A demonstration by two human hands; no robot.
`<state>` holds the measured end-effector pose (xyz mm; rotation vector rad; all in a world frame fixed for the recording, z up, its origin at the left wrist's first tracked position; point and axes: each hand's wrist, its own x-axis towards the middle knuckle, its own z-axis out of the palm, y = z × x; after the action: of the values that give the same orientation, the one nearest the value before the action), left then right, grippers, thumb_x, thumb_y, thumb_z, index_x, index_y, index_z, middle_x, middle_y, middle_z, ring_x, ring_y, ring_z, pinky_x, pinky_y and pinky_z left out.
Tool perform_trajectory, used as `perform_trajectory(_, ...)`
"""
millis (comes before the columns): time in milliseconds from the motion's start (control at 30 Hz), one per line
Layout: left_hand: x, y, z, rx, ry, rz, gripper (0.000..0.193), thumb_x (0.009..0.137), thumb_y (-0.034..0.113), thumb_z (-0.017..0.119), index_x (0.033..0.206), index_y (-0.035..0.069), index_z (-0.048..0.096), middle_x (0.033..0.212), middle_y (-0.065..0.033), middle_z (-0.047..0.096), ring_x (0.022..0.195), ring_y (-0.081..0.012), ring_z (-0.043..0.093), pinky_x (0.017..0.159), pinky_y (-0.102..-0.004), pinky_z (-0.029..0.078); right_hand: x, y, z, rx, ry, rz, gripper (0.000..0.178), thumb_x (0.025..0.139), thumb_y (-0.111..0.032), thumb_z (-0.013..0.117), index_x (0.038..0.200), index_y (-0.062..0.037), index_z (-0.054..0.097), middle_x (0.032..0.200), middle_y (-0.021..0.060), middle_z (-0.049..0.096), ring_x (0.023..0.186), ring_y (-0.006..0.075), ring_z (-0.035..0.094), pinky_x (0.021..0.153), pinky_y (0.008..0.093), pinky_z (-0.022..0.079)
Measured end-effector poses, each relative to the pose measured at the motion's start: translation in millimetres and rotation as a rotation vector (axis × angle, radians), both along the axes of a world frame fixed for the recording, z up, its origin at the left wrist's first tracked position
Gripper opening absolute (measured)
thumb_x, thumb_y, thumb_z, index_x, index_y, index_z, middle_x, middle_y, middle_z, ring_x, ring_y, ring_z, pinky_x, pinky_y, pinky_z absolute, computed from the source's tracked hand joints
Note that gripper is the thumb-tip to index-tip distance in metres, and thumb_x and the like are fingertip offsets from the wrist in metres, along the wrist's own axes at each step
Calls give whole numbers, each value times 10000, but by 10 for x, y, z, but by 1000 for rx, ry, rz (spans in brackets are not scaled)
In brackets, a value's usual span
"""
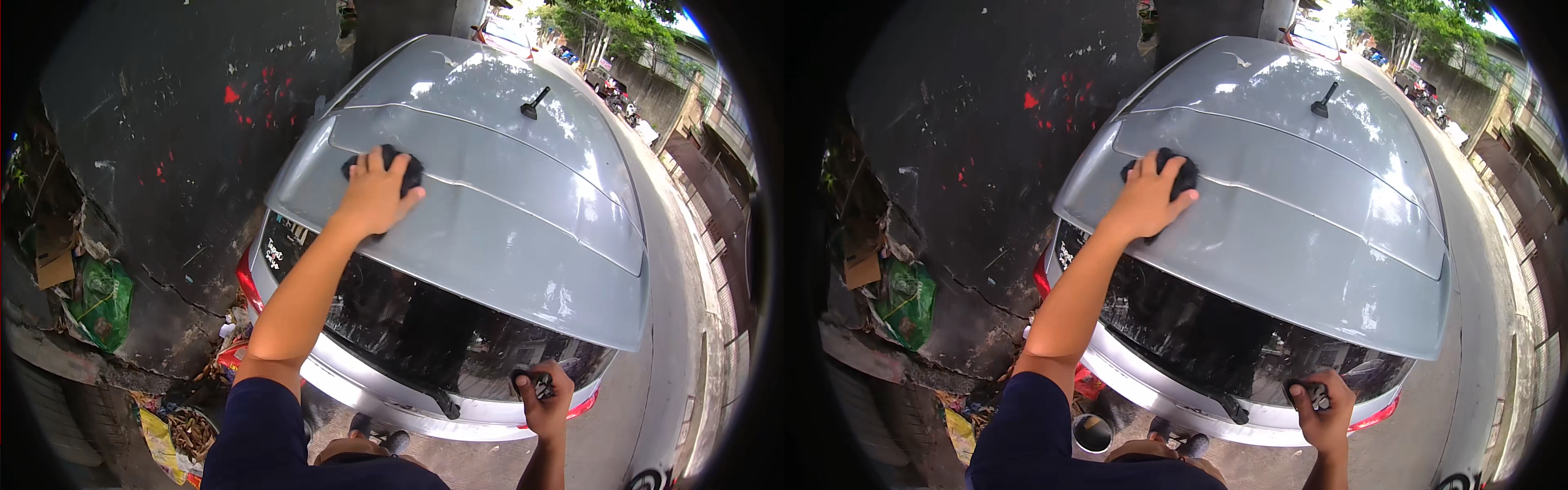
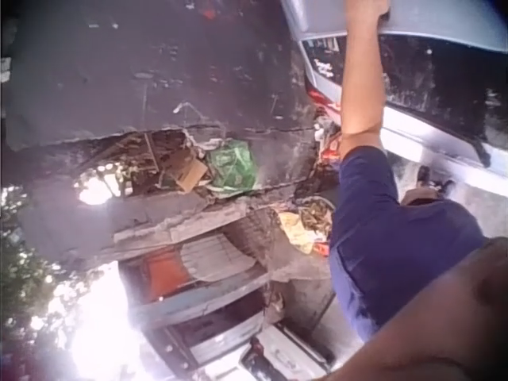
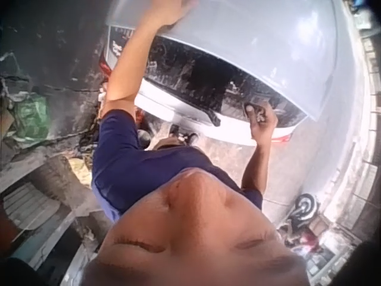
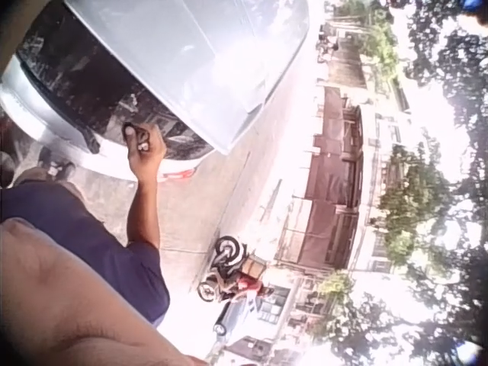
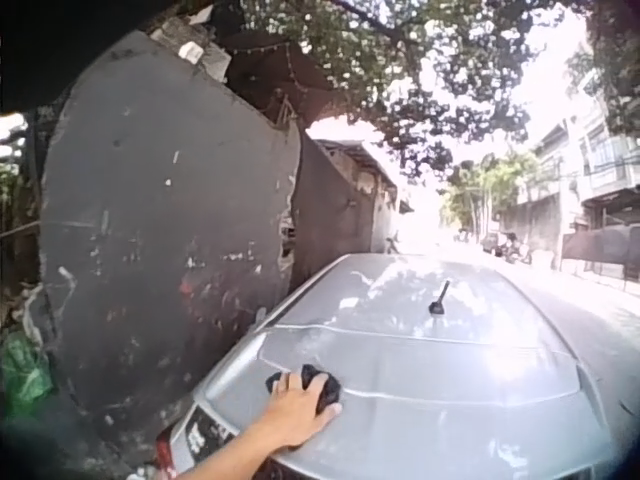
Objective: Sanding and wiping a specific area on a silver car's rear spoiler as part of paint preparation or repair.
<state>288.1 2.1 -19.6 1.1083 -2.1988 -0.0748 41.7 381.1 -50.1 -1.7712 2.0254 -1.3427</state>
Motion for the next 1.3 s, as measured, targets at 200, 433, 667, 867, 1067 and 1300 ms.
perform_trajectory(200, -1325, 135, 357, -428, 69, -333, 794, 963, 452, 764, 1631, 218, 405, 1704, -265, 322, 1544, -474, 358, 1273, -665, 226, 632, -708, 274, -113, 108, 420, 203, 849, -56, 882, 965, -34, 717, 868, 111, 715, 716, 237, 701, 648, 310, 537)
perform_trajectory(433, -188, 896, -108, -769, 855, -174, 342, 932, 235, 769, 1185, 30, 665, 1310, -206, 668, 1280, -409, 642, 1156, -557, 401, 719, -1326, 682, -232, 331, 292, 153, 907, -66, 832, 955, -30, 691, 851, 119, 689, 689, 288, 707, 618, 355, 538)
perform_trajectory(667, 1022, 200, -2167, 75, 927, 729, 340, 1048, 313, 654, 1277, 65, 614, 1362, -171, 590, 1347, -391, 525, 1159, -552, 357, 777, -2386, 864, -205, 786, 473, 184, 915, -163, 824, 923, -40, 687, 834, 106, 651, 731, 357, 639, 730, 447, 491)
perform_trajectory(867, 768, 70, -2685, 171, 846, 677, 585, 1096, 507, 531, 1542, 129, 502, 1695, -181, 355, 1601, -380, 304, 1285, -648, 142, 461, -3176, 918, 13, 803, 20, 244, 881, -246, 832, 946, -60, 688, 873, 86, 682, 915, 309, 653, 865, 452, 432)
perform_trajectory(1067, 908, 177, -2637, 191, 820, 694, 577, 1087, 495, 543, 1547, 148, 506, 1707, -170, 342, 1603, -373, 299, 1303, -626, 95, 734, -2277, 747, 86, 761, 343, 274, 886, -261, 825, 973, -27, 713, 895, 140, 721, 927, 352, 668, 841, 474, 435)
perform_trajectory(1300, 821, 126, -2623, 167, 831, 664, 607, 1096, 517, 507, 1549, 113, 497, 1696, -179, 353, 1585, -383, 329, 1287, -638, 114, 364, -3079, 1076, 159, 631, -142, 324, 857, -276, 860, 953, -7, 709, 885, 157, 714, 891, 379, 686, 823, 458, 458)
